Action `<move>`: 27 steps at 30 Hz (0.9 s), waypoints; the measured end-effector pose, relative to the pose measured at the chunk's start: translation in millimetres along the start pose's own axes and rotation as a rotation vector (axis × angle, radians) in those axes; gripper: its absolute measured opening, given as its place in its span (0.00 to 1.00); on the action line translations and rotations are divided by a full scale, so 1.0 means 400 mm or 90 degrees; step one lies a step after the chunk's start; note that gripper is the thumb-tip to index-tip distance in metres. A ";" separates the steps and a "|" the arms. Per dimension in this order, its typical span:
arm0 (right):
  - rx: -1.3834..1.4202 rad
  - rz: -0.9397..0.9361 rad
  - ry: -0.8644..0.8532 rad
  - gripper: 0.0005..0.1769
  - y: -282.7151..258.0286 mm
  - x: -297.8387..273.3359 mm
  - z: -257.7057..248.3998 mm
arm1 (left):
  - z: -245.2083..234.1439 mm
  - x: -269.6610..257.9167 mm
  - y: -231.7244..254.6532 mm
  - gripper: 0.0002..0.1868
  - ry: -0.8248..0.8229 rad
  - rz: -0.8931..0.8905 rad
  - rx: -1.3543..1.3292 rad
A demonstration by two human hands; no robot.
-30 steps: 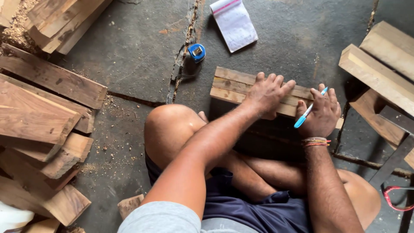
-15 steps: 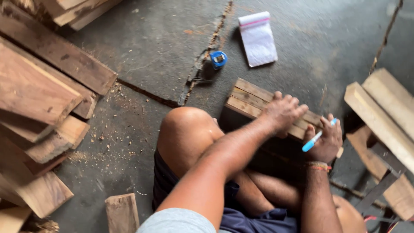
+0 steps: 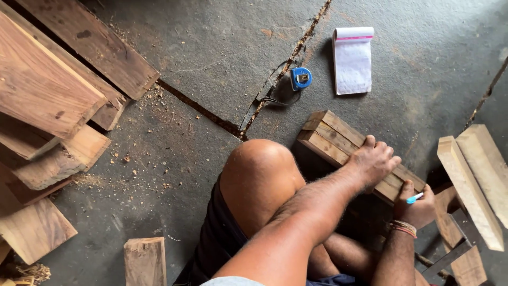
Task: Measuring and marking dimensions on several blocks of wood using a tape measure, a square, and a pencil.
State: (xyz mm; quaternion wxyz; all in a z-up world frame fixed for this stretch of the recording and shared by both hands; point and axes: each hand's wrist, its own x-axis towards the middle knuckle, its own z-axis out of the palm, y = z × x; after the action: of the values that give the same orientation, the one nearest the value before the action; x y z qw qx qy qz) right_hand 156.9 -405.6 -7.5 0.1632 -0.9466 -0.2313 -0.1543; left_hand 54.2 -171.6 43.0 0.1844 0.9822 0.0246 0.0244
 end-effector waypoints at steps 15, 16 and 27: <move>0.069 -0.022 -0.024 0.28 0.023 -0.003 -0.109 | 0.079 0.022 0.004 0.35 0.113 0.046 -0.076; 0.120 -0.019 -0.037 0.27 0.052 -0.005 -0.140 | 0.025 0.006 -0.002 0.50 0.056 0.045 -0.042; -0.192 0.486 -0.228 0.49 0.567 -0.148 -0.203 | -0.058 -0.007 0.046 0.63 -0.037 0.045 0.092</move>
State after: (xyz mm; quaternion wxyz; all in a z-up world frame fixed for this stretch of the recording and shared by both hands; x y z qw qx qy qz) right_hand 199.8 -649.9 -9.9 0.0259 -0.9892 0.1348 0.0510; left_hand 50.7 -180.3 71.2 0.1130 0.9935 -0.0138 0.0002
